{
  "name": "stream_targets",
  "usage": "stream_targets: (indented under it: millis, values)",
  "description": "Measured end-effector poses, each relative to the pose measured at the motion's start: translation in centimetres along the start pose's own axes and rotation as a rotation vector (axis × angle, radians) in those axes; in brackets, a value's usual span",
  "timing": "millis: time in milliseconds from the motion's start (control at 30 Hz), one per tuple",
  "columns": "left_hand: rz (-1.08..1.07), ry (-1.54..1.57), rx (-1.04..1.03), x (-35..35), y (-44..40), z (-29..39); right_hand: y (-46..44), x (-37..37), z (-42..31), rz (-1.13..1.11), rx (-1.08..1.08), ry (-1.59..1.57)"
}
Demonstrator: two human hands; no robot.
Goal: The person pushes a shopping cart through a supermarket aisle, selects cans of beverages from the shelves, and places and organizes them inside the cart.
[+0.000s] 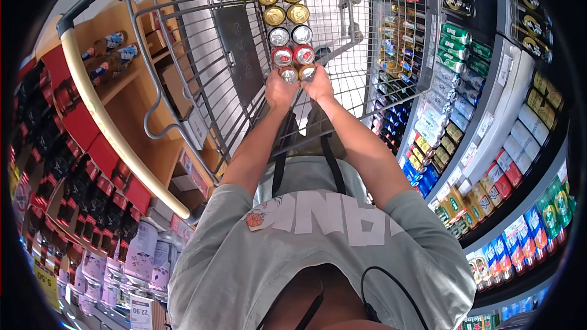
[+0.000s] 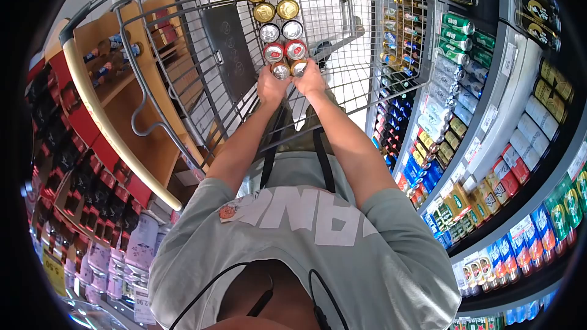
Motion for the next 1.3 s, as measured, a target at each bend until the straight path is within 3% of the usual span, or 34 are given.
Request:
stream_targets:
  millis: [233, 400, 700, 833, 900, 967, 1033, 1100, 1167, 1300]
  values:
    - [0.051, 0.036, -0.07, -1.1, 0.1, -0.3, 0.4, 0.4, -1.4, 0.005, -0.048, 0.25]
    - [0.05, 0.103, -0.173, -1.5, -0.1, -1.3, 0.7, 0.4, -1.7, -0.002, -0.064, 0.228]
    - [-0.075, 0.043, -0.083, -1.2, 0.0, -1.4, 1.8, 1.7, -1.3, -0.018, -0.059, 0.116]
    - [-0.08, 0.029, -0.16, -1.4, 0.4, -2.4, 1.8, 3.4, -0.1, 0.01, 0.024, 0.023]
    - [-0.161, 0.036, -0.181, -0.7, 0.5, -3.0, 1.7, 4.2, 1.2, 0.046, 0.16, -0.184]
    - [-0.161, 0.051, -0.125, 1.8, 2.0, -1.4, 2.1, 5.9, 2.4, 0.137, 0.214, -0.213]
    - [-0.112, -0.05, -0.11, 3.0, 3.1, -1.6, 4.3, 8.2, 3.1, -0.055, 0.178, -0.402]
    - [-0.217, -0.039, -0.167, 3.3, 3.1, -2.4, 5.7, 9.9, 4.2, 0.01, 0.21, -0.523]
    - [-0.427, -0.236, -0.097, 5.1, 3.7, -0.4, 8.3, 12.0, 5.4, 0.001, 0.437, -0.598]
    - [-0.517, -0.251, -0.311, 6.5, 5.7, 2.5, 12.3, 12.6, 11.0, 0.042, 0.496, -0.862]
Point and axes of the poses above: each hand's wrist, its own y-axis away from the middle knuckle, its own x-axis out of the back of the hand, z = x × y, the point moved 4 cm from there along -y, towards the middle knuckle, and after that the axes turned 9 degrees about -x, right-handed, at the moved point
